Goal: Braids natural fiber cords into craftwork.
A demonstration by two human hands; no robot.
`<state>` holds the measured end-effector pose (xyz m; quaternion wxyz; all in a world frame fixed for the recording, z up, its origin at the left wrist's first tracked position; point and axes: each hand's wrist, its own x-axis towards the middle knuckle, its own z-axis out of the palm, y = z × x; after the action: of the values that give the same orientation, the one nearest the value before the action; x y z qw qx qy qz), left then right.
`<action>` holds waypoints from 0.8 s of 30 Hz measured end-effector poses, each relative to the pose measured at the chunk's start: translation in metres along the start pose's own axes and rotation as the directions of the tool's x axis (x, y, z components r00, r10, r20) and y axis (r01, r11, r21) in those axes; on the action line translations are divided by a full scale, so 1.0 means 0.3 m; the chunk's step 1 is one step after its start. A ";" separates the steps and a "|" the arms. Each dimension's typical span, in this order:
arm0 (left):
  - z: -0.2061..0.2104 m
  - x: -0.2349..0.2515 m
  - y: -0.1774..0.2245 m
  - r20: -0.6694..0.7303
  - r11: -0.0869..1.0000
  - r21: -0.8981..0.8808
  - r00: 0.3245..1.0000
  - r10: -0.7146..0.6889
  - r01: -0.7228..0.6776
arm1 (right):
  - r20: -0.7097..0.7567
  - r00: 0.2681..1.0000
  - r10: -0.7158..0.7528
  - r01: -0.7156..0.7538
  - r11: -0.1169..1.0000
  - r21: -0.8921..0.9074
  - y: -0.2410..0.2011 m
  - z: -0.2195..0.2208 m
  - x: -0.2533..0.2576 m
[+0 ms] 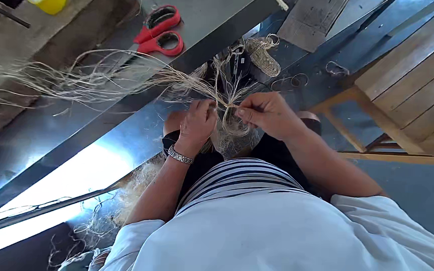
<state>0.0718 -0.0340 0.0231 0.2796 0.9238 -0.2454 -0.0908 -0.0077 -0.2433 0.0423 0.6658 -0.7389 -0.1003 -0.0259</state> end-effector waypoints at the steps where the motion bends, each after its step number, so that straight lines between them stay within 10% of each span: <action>1: -0.012 -0.019 -0.014 -0.054 0.999 -0.008 0.997 0.050 -0.051 | 0.007 1.000 0.007 -0.007 1.000 0.003 0.007 0.010 0.005; 8: -0.067 -0.113 -0.026 -0.059 0.774 -0.613 0.986 0.156 -0.159 | 0.068 0.997 0.047 -0.053 0.995 0.081 0.026 0.095 0.062; 24: -0.058 -0.147 0.017 -0.081 0.555 -0.825 0.994 0.067 -0.104 | 0.017 1.000 -0.025 0.023 0.991 0.129 0.030 0.165 0.067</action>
<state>0.0369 -0.0071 0.0416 0.6892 0.6731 -0.2130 -0.1631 0.0090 -0.1928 0.0313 0.7107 -0.6934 -0.1170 -0.0204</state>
